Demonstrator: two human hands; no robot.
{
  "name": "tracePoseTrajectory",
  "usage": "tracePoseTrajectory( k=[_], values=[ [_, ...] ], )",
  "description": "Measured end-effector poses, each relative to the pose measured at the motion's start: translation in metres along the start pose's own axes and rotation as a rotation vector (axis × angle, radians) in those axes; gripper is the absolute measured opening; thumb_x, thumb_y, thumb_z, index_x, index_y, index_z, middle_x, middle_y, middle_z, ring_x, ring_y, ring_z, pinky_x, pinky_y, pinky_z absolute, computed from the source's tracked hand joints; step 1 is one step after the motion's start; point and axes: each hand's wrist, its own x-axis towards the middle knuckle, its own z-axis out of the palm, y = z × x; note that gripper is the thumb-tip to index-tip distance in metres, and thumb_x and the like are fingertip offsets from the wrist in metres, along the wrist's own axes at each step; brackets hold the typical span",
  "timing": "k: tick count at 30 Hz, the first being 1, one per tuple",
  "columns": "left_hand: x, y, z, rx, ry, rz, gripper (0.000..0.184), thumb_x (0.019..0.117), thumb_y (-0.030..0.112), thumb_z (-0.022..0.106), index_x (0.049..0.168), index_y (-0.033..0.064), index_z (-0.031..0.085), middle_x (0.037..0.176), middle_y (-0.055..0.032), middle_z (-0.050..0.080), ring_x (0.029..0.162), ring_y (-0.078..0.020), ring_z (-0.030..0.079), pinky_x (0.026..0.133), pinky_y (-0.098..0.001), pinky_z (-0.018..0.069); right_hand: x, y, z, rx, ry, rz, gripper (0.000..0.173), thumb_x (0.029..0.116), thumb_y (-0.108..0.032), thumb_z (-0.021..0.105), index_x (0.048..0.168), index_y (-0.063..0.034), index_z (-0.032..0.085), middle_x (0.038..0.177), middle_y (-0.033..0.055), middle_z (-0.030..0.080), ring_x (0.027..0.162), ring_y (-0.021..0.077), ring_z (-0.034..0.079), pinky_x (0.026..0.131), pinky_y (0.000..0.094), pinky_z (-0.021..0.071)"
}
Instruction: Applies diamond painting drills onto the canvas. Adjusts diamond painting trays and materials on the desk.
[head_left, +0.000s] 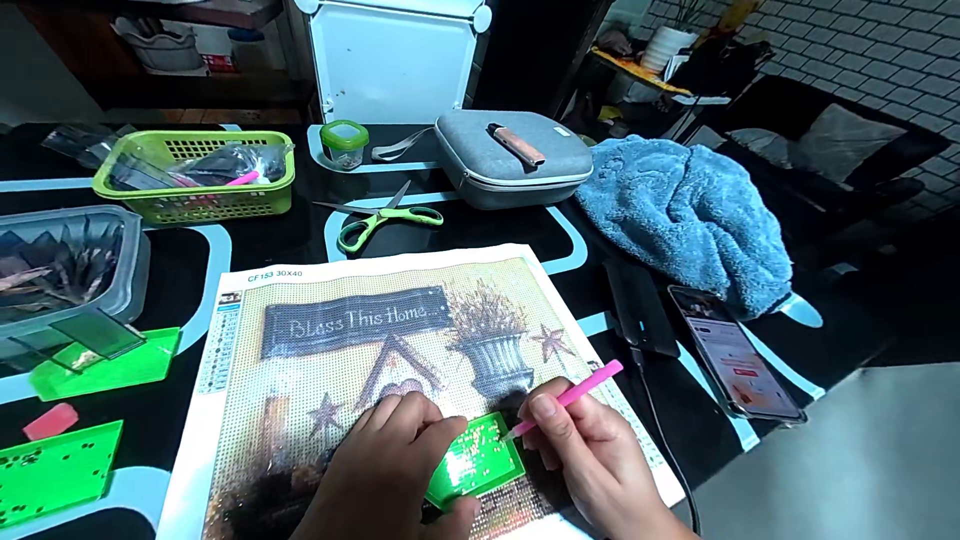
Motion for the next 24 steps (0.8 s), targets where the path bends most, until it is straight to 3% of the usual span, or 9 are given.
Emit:
tracePoseTrajectory(
  k=[5, 8, 11, 15, 24],
  values=[
    [0.001, -0.011, 0.000, -0.012, 0.113, 0.020, 0.046, 0.0831, 0.047, 0.071, 0.118, 0.0179, 0.076, 0.101, -0.0027, 0.068, 0.090, -0.0187, 0.065, 0.076, -0.0368, 0.0556, 0.007, -0.004, -0.007, 0.397, 0.182, 0.290, 0.037, 0.1112, -0.023, 0.041, 0.089, -0.0120, 0.068, 0.065, -0.0067, 0.064, 0.051, -0.0035, 0.054, 0.049, 0.0117, 0.0441],
    [0.004, -0.031, -0.007, -0.034, 0.180, 0.012, 0.046, 0.0812, 0.053, 0.070, 0.116, 0.0242, 0.076, 0.098, 0.0065, 0.066, 0.086, -0.0059, 0.063, 0.071, -0.0262, 0.0559, 0.010, -0.004, -0.008, 0.513, 0.244, 0.352, 0.041, 0.1117, -0.023, 0.036, 0.086, -0.0100, 0.066, 0.059, -0.0038, 0.059, 0.047, -0.0016, 0.051, 0.047, 0.0122, 0.0432],
    [0.009, -0.049, -0.025, -0.196, 0.069, -0.019, 0.046, 0.0775, 0.052, 0.077, 0.119, 0.0321, 0.075, 0.102, 0.0160, 0.063, 0.088, 0.0069, 0.062, 0.070, -0.0139, 0.0559, 0.010, -0.003, -0.008, 0.526, 0.248, 0.346, 0.041, 0.1116, -0.023, 0.037, 0.086, -0.0098, 0.066, 0.059, -0.0034, 0.060, 0.047, -0.0016, 0.051, 0.047, 0.0120, 0.0434],
    [0.012, -0.063, -0.040, -0.380, -0.019, 0.051, 0.047, 0.0758, 0.049, 0.082, 0.120, 0.0332, 0.075, 0.105, 0.0166, 0.065, 0.092, 0.0056, 0.064, 0.072, -0.0145, 0.0584, 0.008, -0.002, -0.007, 0.525, 0.224, 0.328, 0.038, 0.1112, -0.025, 0.041, 0.088, -0.0101, 0.067, 0.061, -0.0034, 0.061, 0.049, -0.0016, 0.053, 0.049, 0.0124, 0.0445],
    [0.013, -0.059, -0.051, -0.331, 0.118, 0.100, 0.047, 0.0749, 0.045, 0.083, 0.120, 0.0331, 0.075, 0.104, 0.0164, 0.065, 0.092, 0.0036, 0.064, 0.073, -0.0151, 0.0592, 0.009, -0.003, -0.006, 0.532, 0.238, 0.329, 0.037, 0.1110, -0.022, 0.040, 0.088, -0.0101, 0.067, 0.061, -0.0028, 0.061, 0.050, -0.0016, 0.053, 0.049, 0.0123, 0.0449]
  ],
)
